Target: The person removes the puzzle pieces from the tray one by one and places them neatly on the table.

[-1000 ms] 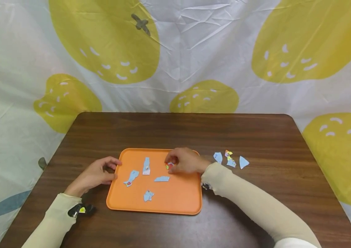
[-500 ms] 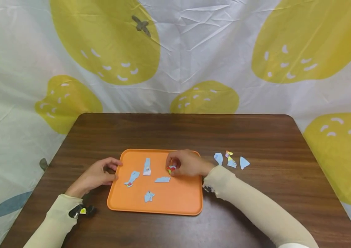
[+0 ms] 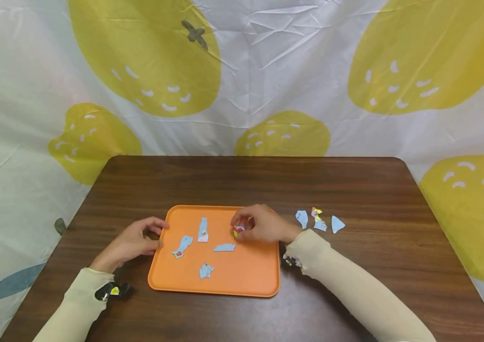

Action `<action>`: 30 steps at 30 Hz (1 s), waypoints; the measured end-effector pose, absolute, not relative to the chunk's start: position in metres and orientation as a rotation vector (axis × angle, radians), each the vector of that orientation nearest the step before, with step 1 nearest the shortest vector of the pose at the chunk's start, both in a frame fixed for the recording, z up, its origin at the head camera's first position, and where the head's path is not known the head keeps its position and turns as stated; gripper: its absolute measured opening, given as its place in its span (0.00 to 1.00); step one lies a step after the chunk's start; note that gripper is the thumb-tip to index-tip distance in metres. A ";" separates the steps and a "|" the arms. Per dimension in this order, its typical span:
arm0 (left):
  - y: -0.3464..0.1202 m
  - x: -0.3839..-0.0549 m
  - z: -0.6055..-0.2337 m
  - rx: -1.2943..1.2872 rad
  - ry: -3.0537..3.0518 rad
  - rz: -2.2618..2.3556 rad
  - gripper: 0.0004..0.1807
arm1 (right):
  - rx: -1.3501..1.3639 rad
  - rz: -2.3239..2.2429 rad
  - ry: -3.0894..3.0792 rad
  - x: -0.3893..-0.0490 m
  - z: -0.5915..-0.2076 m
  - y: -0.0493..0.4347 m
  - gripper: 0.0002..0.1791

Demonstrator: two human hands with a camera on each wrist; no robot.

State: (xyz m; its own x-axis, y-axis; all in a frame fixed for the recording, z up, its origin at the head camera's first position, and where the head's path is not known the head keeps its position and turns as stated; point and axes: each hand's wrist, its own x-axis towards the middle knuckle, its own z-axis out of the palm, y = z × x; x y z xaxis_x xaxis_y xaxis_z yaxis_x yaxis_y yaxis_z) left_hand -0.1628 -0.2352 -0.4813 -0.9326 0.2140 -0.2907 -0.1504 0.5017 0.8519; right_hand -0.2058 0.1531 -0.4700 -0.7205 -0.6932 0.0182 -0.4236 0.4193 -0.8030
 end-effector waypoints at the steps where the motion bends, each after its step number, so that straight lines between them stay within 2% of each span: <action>1: -0.235 -0.163 -0.481 0.052 2.391 1.407 0.24 | -0.950 -1.221 2.355 -0.206 -0.470 0.154 0.14; 10: -0.235 -0.163 -0.480 0.061 2.399 1.392 0.24 | -0.802 -1.354 2.326 -0.204 -0.465 0.162 0.18; 30: -0.235 -0.164 -0.479 0.062 2.385 1.406 0.24 | -0.675 -1.495 2.338 -0.191 -0.458 0.190 0.19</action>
State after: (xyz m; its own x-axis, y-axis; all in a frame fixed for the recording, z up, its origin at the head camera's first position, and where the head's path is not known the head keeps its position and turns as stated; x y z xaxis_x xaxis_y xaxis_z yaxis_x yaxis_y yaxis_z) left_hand -0.1640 -0.2348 -0.4795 -0.9305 0.2217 -0.2915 -0.1478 0.5009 0.8528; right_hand -0.1910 0.1903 -0.4584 -0.8500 -0.5266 0.0118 -0.2315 0.3533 -0.9064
